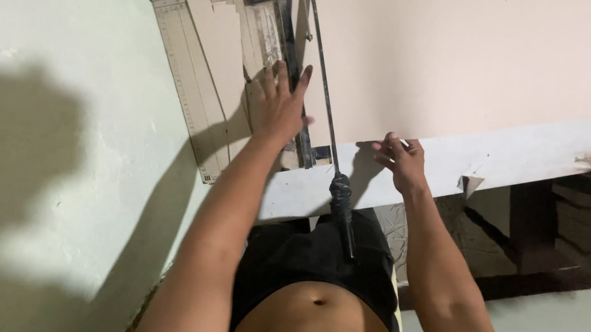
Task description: The person uses a manual paper cutter to trim a large sheet of light-colored paper. They align the paper against the guide, pull down the cutting arm to slice the sheet, and then remove the cut piece. This process is repeated multiple times to cut the paper into smaller sections.
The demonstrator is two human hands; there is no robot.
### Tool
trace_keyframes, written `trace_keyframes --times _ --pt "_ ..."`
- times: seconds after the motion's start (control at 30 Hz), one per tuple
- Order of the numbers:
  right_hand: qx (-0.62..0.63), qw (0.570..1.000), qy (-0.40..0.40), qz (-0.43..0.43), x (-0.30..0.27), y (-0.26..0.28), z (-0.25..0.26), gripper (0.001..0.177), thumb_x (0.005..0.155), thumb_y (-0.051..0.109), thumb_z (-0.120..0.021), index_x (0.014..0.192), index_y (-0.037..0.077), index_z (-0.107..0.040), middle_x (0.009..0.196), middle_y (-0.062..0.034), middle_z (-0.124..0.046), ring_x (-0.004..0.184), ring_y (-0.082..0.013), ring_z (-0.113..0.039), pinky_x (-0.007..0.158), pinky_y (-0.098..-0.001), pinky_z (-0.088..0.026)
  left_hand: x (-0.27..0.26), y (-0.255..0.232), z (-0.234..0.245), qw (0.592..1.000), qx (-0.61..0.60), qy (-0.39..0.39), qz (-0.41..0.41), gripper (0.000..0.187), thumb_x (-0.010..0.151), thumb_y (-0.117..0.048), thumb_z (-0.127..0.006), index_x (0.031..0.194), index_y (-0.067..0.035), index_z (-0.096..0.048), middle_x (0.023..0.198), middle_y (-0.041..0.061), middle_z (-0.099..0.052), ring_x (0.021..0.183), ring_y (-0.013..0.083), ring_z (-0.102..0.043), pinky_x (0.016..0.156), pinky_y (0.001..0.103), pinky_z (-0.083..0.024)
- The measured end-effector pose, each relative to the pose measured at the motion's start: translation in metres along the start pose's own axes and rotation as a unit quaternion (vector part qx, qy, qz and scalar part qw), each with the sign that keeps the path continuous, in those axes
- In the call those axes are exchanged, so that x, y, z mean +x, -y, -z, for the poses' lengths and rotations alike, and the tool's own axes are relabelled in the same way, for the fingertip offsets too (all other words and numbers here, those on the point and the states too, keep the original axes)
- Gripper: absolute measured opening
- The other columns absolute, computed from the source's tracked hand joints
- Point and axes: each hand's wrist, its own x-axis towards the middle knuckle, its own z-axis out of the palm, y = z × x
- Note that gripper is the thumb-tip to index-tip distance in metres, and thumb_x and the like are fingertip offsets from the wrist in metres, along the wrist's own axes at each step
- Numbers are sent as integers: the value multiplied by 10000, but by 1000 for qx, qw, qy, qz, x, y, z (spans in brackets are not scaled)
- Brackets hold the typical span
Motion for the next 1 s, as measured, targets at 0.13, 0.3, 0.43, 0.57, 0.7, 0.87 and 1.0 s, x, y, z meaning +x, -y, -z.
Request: trace_keyframes --times 0.13,0.3,0.43,0.57,0.7,0.87,1.0 --pt "-29 1000 -6 -7 3 0 4 245 1056 293 -658 1203 101 -620 978 -80 -673 981 -299 -748 887 -534 -621 23 -12 -29 995 41 79 47 1184 822 -404 -864 1660 -149 -66 1657 343 30 1522 562 32 1188 763 -102" --pt "-548 828 110 47 -97 70 -46 520 1077 610 -356 1389 229 -524 703 -35 -771 755 -299 -782 1121 -532 -359 30 -19 -42 987 120 68 88 1189 822 -378 -885 1631 -39 -82 1631 338 85 1516 553 42 1167 729 -249" --pt "-597 786 159 24 -210 107 -95 1011 885 597 -580 1669 236 -54 882 -335 -737 891 -543 -727 848 -593 -576 38 -10 -56 989 97 84 77 1194 812 -330 -889 1628 -32 -69 1611 357 144 1500 582 84 1149 758 -239" --pt "-671 722 71 151 -129 -45 -78 776 967 297 -553 1618 99 -179 823 -229 -757 750 -391 -767 666 -479 -609 38 -7 -46 994 25 86 61 1194 807 -178 -888 1645 -86 -42 1597 375 170 1481 598 137 1139 802 -205" --pt "-639 754 104 107 -105 -61 -72 804 965 215 -541 1621 169 -76 902 -232 -754 829 -435 -763 723 -530 -607 43 1 -60 998 11 54 42 1254 766 -152 -910 1654 -109 -25 1602 391 143 1485 608 112 1106 819 -237" --pt "-439 883 163 44 -203 81 -54 813 935 513 -574 1612 200 -252 784 -237 -751 727 -445 -756 641 -511 -593 27 -6 -58 986 164 20 -8 932 912 -324 -737 1660 -249 -185 1702 218 61 1553 465 79 1173 760 -50" --pt "-277 953 115 -31 -138 54 -36 498 1025 528 -530 1368 182 -633 897 -160 -761 795 -322 -768 702 -473 -611 19 0 -73 947 272 22 -170 323 1008 -355 -553 1320 -298 -489 1416 70 -324 1296 323 -269 1033 576 -232"
